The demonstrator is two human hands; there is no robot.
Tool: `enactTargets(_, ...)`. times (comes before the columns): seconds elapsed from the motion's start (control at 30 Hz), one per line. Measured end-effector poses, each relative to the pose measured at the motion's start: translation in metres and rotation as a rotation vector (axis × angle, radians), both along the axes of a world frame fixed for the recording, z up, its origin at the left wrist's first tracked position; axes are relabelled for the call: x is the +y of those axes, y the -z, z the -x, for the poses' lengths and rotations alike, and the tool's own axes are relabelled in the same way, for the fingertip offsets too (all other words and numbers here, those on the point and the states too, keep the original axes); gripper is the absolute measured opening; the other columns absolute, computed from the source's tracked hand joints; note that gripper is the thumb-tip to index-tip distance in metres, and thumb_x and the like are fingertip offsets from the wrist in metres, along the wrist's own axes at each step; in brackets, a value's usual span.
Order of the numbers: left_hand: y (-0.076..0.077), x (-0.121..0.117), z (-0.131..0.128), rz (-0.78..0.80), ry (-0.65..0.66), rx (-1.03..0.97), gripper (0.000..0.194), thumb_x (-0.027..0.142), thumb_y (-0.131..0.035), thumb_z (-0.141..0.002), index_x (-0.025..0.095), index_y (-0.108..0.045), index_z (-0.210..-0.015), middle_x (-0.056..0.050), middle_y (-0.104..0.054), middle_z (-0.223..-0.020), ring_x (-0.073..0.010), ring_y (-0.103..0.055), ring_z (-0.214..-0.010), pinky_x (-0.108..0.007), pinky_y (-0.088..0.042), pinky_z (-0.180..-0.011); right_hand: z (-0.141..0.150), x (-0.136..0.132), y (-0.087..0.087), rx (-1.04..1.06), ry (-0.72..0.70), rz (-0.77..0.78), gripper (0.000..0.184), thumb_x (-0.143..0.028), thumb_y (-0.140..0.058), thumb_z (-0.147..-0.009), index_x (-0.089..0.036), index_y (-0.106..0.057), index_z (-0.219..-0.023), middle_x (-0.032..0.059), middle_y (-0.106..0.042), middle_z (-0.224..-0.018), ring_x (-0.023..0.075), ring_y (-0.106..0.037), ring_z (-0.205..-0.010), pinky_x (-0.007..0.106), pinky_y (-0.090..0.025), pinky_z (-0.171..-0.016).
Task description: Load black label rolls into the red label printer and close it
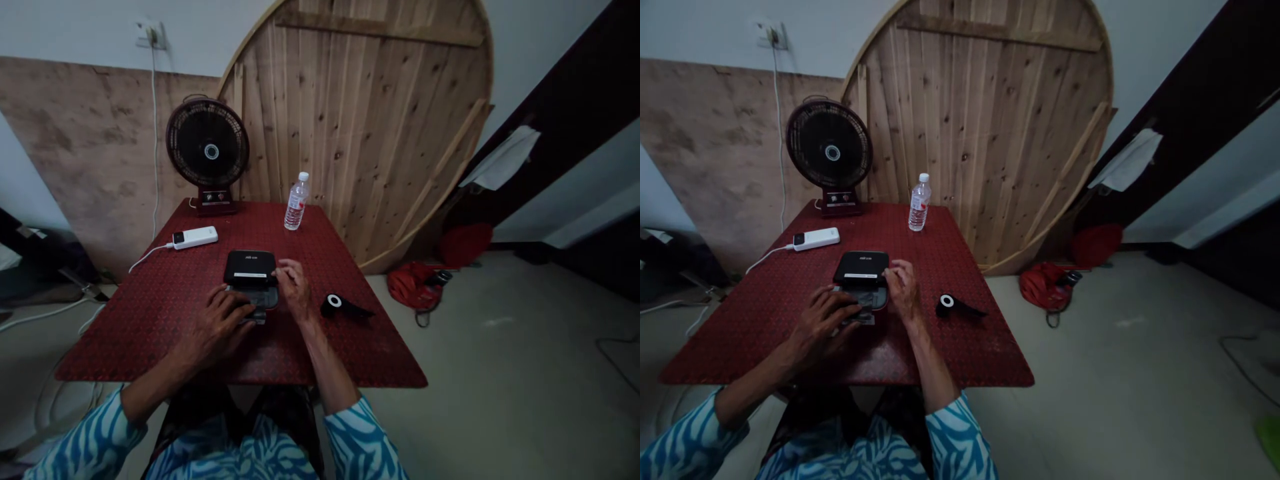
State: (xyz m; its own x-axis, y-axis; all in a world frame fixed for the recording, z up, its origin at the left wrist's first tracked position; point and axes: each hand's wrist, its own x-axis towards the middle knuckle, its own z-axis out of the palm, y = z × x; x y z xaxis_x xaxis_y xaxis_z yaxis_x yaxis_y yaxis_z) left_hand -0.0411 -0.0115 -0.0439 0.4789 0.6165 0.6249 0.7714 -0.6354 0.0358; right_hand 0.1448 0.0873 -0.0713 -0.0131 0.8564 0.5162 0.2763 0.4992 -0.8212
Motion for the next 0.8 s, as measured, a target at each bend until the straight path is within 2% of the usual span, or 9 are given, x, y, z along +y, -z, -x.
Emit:
enactTargets(0.13, 0.001, 0.003, 0.011, 0.032, 0.018, -0.057, 0.03, 0.027, -0.057, -0.085, 0.019, -0.057, -0.114, -0.008, -0.065, -0.102, -0.0215, -0.058, -0.097, -0.044, -0.037, -0.1, 0.0, -0.017, 0.014, -0.052, 0.022, -0.053, 0.036, -0.043, -0.04, -0.092, -0.02, -0.068, -0.087, 0.0094, -0.058, -0.11, 0.0203, -0.056, -0.109, 0.037, -0.044, -0.095)
enactTargets(0.27, 0.002, 0.015, 0.031, 0.082, -0.109, -0.134, 0.049, 0.038, -0.055, -0.086, 0.017, -0.047, -0.129, -0.014, -0.057, -0.123, -0.0276, -0.05, -0.114, -0.047, -0.036, -0.1, 0.001, -0.02, 0.018, -0.035, 0.037, -0.089, 0.035, -0.038, -0.037, -0.094, -0.022, -0.067, -0.092, 0.0091, -0.059, -0.11, 0.0198, -0.056, -0.108, 0.038, -0.045, -0.095)
enactTargets(0.33, 0.004, 0.021, 0.039, 0.109, -0.148, -0.1, 0.049, 0.042, -0.054, -0.086, 0.017, -0.049, -0.128, -0.016, -0.054, -0.128, -0.0299, -0.047, -0.118, -0.048, -0.034, -0.1, 0.001, -0.021, 0.02, -0.025, 0.04, -0.107, 0.035, -0.038, -0.036, -0.095, -0.022, -0.067, -0.093, 0.0091, -0.059, -0.11, 0.0202, -0.056, -0.108, 0.039, -0.044, -0.095)
enactTargets(0.43, 0.009, 0.024, 0.045, 0.143, -0.158, -0.061, 0.046, 0.042, -0.052, -0.086, 0.018, -0.052, -0.125, -0.014, -0.058, -0.126, -0.03, -0.046, -0.12, -0.05, -0.029, -0.103, 0.0, -0.021, 0.023, -0.046, 0.042, -0.13, 0.035, -0.037, -0.035, -0.095, -0.022, -0.067, -0.095, 0.0089, -0.06, -0.109, 0.021, -0.056, -0.108, 0.041, -0.042, -0.096)
enactTargets(0.57, 0.013, 0.022, 0.045, 0.187, -0.145, -0.134, 0.041, 0.039, -0.049, -0.087, 0.018, -0.057, -0.122, -0.013, -0.061, -0.124, -0.0293, -0.048, -0.119, -0.051, -0.028, -0.104, -0.002, -0.021, 0.025, -0.092, 0.025, -0.152, 0.036, -0.036, -0.034, -0.095, -0.022, -0.067, -0.094, 0.0086, -0.063, -0.104, 0.0216, -0.057, -0.107, 0.041, -0.044, -0.094)
enactTargets(0.63, 0.01, 0.022, 0.043, 0.278, -0.128, -0.276, 0.037, 0.038, -0.044, -0.089, 0.019, -0.061, -0.117, -0.012, -0.062, -0.123, -0.0278, -0.051, -0.117, -0.05, -0.031, -0.103, -0.002, -0.021, 0.025, -0.098, 0.02, -0.16, 0.037, -0.036, -0.034, -0.095, -0.022, -0.067, -0.093, 0.0086, -0.064, -0.102, 0.0216, -0.057, -0.106, 0.041, -0.044, -0.093)
enactTargets(0.7, 0.007, 0.022, 0.039, 0.432, -0.133, -0.544, 0.037, 0.037, -0.039, -0.091, 0.019, -0.062, -0.113, -0.01, -0.063, -0.121, -0.0253, -0.054, -0.115, -0.046, -0.036, -0.101, -0.001, -0.021, 0.026, -0.078, 0.02, -0.15, 0.037, -0.037, -0.033, -0.095, -0.022, -0.067, -0.093, 0.0087, -0.063, -0.103, 0.0211, -0.058, -0.106, 0.04, -0.045, -0.093)
enactTargets(0.8, 0.002, 0.026, 0.032, 0.672, -0.177, -1.002, 0.038, 0.038, -0.05, -0.085, 0.017, -0.06, -0.116, -0.01, -0.064, -0.12, -0.0246, -0.056, -0.114, -0.04, -0.042, -0.097, 0.002, -0.022, 0.031, -0.007, 0.018, -0.108, 0.038, -0.04, -0.032, -0.095, -0.022, -0.065, -0.099, 0.0092, -0.062, -0.111, 0.0206, -0.057, -0.109, 0.039, -0.045, -0.094)
